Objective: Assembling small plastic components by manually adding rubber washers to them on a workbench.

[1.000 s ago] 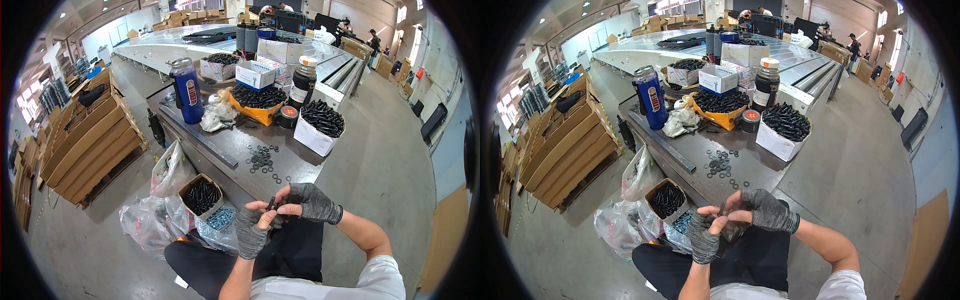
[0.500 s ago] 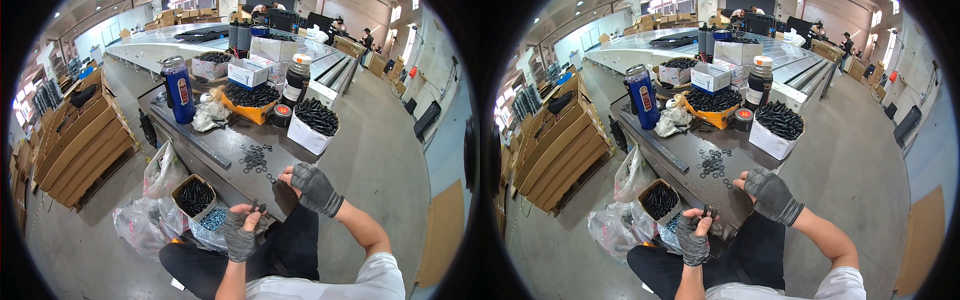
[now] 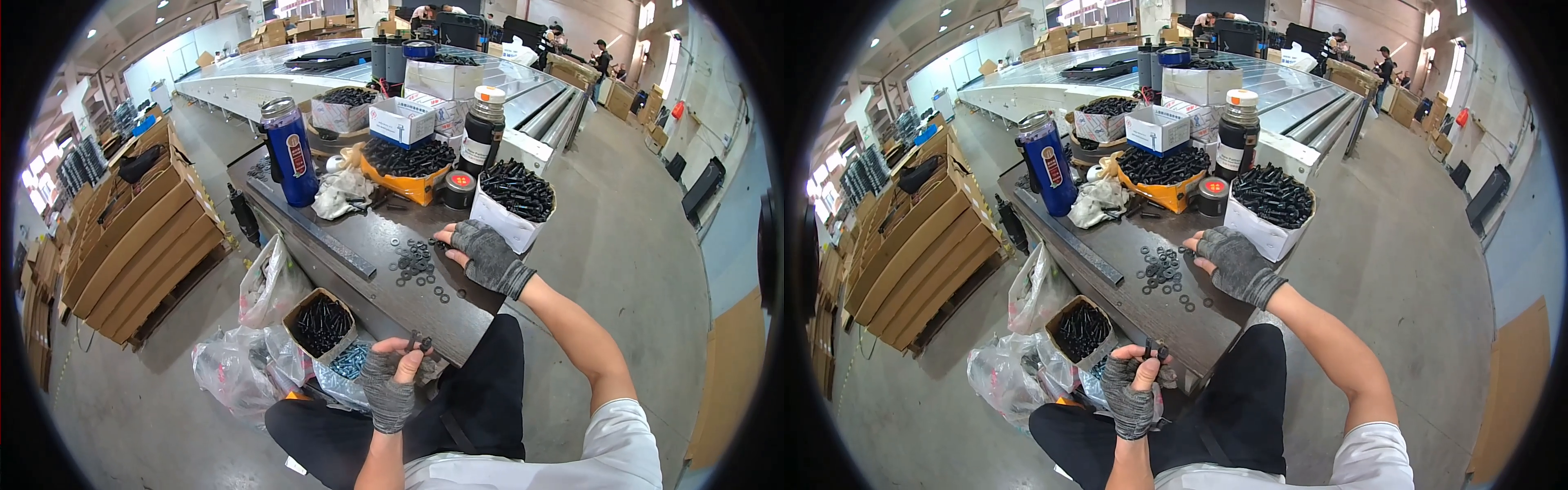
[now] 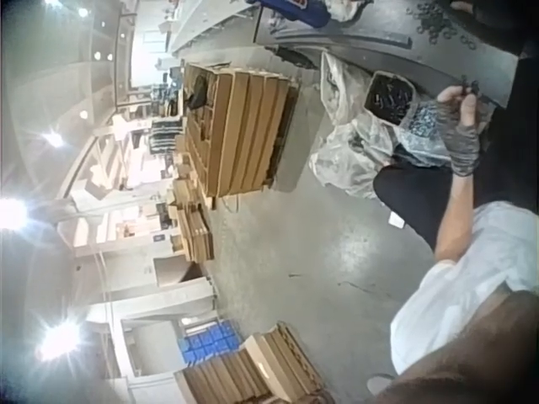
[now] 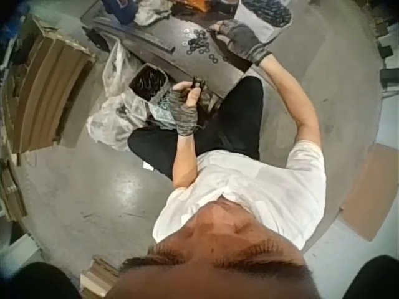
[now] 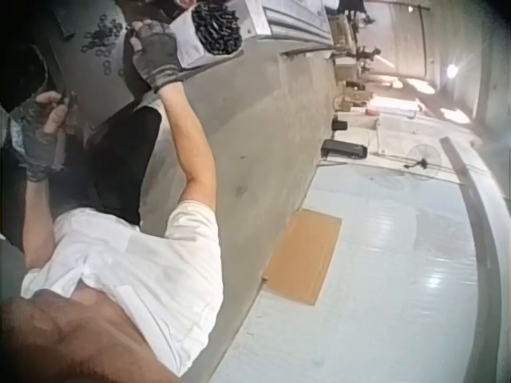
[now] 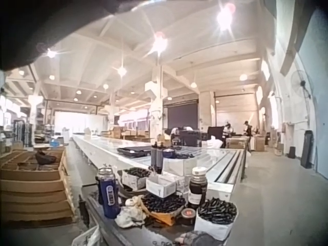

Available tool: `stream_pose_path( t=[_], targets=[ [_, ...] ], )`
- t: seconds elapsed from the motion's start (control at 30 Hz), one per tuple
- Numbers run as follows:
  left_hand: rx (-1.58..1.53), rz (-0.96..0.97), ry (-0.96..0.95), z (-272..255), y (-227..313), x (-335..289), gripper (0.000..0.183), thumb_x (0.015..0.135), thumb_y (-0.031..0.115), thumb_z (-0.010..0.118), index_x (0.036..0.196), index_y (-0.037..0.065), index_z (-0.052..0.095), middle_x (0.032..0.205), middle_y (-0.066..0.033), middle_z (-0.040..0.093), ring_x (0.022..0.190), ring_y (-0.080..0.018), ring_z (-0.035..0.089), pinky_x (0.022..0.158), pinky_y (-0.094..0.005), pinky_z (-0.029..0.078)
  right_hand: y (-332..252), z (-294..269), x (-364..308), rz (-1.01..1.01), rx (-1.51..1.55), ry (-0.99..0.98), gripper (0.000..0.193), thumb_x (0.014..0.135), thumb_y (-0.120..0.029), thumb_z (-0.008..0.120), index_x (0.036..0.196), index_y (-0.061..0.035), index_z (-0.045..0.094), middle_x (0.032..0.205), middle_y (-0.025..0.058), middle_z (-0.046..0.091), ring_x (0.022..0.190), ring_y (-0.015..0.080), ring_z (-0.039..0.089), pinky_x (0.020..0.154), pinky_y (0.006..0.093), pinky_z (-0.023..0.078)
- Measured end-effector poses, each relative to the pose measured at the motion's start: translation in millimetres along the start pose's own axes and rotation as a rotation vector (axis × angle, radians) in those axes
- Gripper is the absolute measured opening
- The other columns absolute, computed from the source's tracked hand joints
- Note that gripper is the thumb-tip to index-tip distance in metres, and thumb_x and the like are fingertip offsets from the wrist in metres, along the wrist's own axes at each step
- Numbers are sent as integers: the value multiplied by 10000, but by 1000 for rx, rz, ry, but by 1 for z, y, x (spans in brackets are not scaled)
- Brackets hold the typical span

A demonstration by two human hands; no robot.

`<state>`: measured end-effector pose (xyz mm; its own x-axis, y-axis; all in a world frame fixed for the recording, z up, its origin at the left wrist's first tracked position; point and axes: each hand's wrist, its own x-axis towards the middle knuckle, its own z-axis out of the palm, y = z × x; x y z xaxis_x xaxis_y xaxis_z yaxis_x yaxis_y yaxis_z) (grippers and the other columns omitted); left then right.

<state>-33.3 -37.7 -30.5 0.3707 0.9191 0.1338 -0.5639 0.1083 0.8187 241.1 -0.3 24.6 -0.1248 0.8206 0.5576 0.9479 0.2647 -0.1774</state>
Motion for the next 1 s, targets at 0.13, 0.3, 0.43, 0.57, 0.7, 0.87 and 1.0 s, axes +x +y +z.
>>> stream_pose_path(
  t=[0.13, 0.3, 0.43, 0.57, 0.7, 0.87, 1.0],
  targets=[
    [27, -7, 2, -3, 1, -1, 230, 898, 42, 717, 1077, 0, 578, 935, -102, 682, 851, -207, 697, 802, -324, 566, -14, -6, 2, -3, 153, -99, 167, 894, -112, 627, 1041, -39, 658, 1034, 121, 627, 1004, 329, 601, 883, 431, 486],
    [46, 6, -4, 0, -1, 3, 230, 896, 42, 721, 1073, -2, 581, 931, -99, 681, 853, -203, 694, 810, -325, 564, -38, -21, -21, -11, 284, -167, 140, 880, -46, 636, 1012, -60, 679, 996, 116, 649, 956, 303, 620, 851, 399, 494],
    [73, 5, -21, 3, -1, 1, 206, 898, 44, 707, 1049, 11, 569, 939, -90, 650, 854, -209, 674, 824, -392, 586, -45, -30, -32, 130, 372, -144, 202, 878, -20, 631, 1073, -56, 664, 986, 122, 656, 952, 309, 621, 836, 391, 495],
    [21, 8, -11, 3, -2, -1, 229, 893, 37, 721, 1073, -2, 585, 927, -99, 678, 861, -201, 690, 830, -342, 569, -41, -37, -50, 38, 157, -10, 271, 876, -35, 641, 1147, -56, 630, 1076, 119, 656, 1009, 315, 617, 873, 386, 488],
    [46, 10, -7, 1, 0, -3, 229, 893, 36, 720, 1073, 0, 584, 928, -102, 677, 861, -204, 690, 832, -347, 572, -57, -46, -56, -50, 154, -148, 237, 901, -128, 654, 1125, -52, 637, 1210, 143, 606, 1067, 327, 599, 900, 437, 485],
    [29, 10, -12, 4, 2, -4, 227, 895, 25, 712, 1078, 2, 580, 937, -108, 673, 865, -213, 690, 831, -351, 573, -61, -43, -74, -72, 171, -135, 337, 887, -191, 697, 1167, -20, 620, 1299, 164, 591, 1142, 357, 586, 946, 433, 490],
    [39, 30, -19, 5, 2, -4, 224, 895, 21, 710, 1075, 2, 577, 941, -108, 669, 867, -212, 688, 835, -353, 575, -69, -46, -85, -43, 136, -159, 491, 857, -215, 730, 1288, -43, 571, 1381, 172, 541, 1182, 376, 560, 980, 465, 467]
  ],
)
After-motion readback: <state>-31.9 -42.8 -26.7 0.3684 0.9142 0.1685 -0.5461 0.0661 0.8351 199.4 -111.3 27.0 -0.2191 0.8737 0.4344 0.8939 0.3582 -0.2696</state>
